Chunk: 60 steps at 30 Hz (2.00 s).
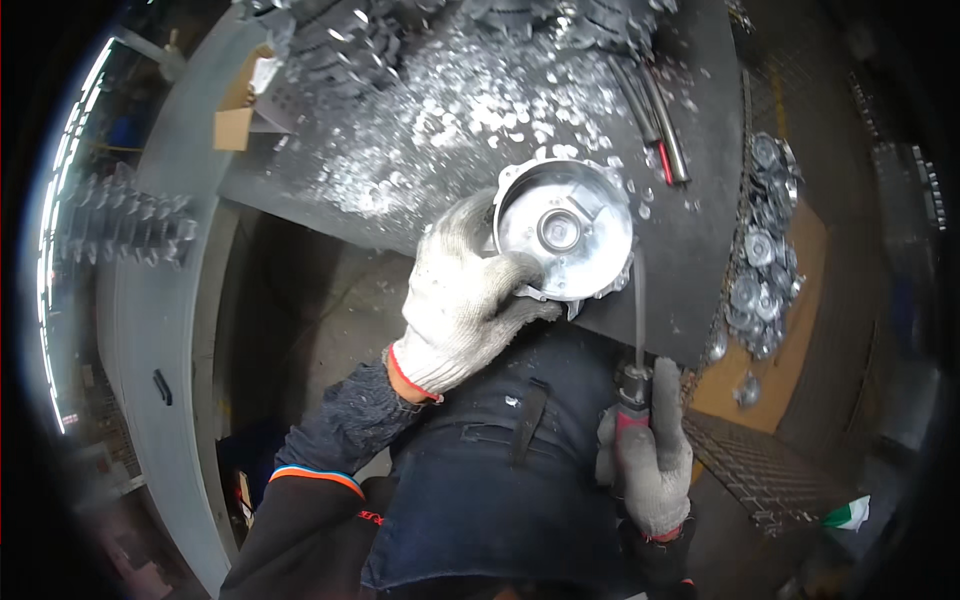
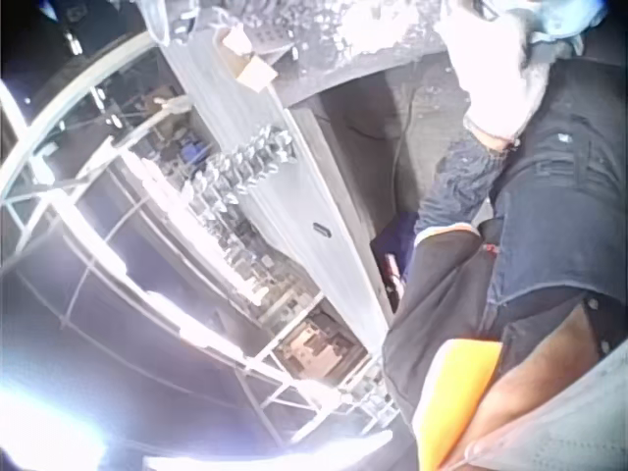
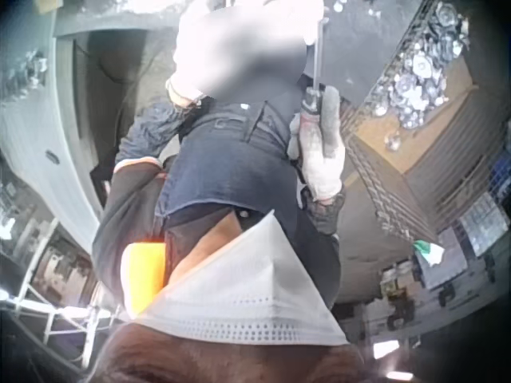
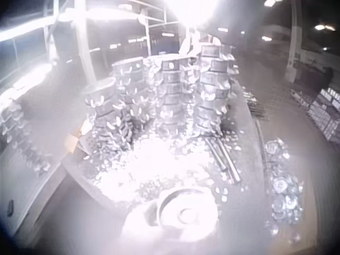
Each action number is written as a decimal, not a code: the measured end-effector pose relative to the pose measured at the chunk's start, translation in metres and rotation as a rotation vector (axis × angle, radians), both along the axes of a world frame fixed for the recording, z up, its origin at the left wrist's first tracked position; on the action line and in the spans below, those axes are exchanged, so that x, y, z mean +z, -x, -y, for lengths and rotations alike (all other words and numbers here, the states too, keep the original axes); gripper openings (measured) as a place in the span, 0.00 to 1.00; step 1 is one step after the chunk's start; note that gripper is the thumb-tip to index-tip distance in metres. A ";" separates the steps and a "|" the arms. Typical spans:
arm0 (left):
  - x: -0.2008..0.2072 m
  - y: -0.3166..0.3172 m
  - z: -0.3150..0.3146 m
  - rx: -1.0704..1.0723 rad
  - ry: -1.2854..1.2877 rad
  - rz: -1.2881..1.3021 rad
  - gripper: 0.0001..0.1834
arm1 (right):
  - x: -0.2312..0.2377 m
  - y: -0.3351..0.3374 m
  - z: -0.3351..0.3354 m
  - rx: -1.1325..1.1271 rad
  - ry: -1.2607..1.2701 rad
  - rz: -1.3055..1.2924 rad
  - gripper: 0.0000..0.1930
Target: The person smooths and deburrs aluminum metal castings at an industrial workbench using a hand file.
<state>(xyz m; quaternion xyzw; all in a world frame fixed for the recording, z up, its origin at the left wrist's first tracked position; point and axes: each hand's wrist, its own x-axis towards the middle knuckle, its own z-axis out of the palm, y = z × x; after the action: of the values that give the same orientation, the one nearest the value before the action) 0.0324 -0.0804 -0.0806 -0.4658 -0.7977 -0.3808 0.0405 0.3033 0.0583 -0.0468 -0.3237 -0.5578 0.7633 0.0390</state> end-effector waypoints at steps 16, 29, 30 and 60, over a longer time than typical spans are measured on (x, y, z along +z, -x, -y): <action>-0.046 -0.003 0.005 -0.072 0.063 -0.010 0.50 | 0.042 0.032 -0.029 0.447 -0.701 0.412 0.35; -0.057 -0.007 -0.006 -0.096 0.038 -0.064 0.44 | 0.077 0.080 -0.035 0.707 -0.840 0.802 0.35; -0.058 -0.006 -0.005 -0.093 0.035 -0.058 0.44 | 0.074 0.077 -0.035 0.709 -0.910 0.750 0.36; -0.037 -0.006 0.001 -0.162 0.110 0.021 0.34 | 0.073 0.095 -0.030 0.630 -0.824 0.862 0.35</action>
<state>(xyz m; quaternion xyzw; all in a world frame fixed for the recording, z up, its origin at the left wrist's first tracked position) 0.0382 -0.0815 -0.1181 -0.5262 -0.7777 -0.3431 -0.0243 0.2082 0.0887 0.0257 -0.3799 -0.8368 0.2657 -0.2913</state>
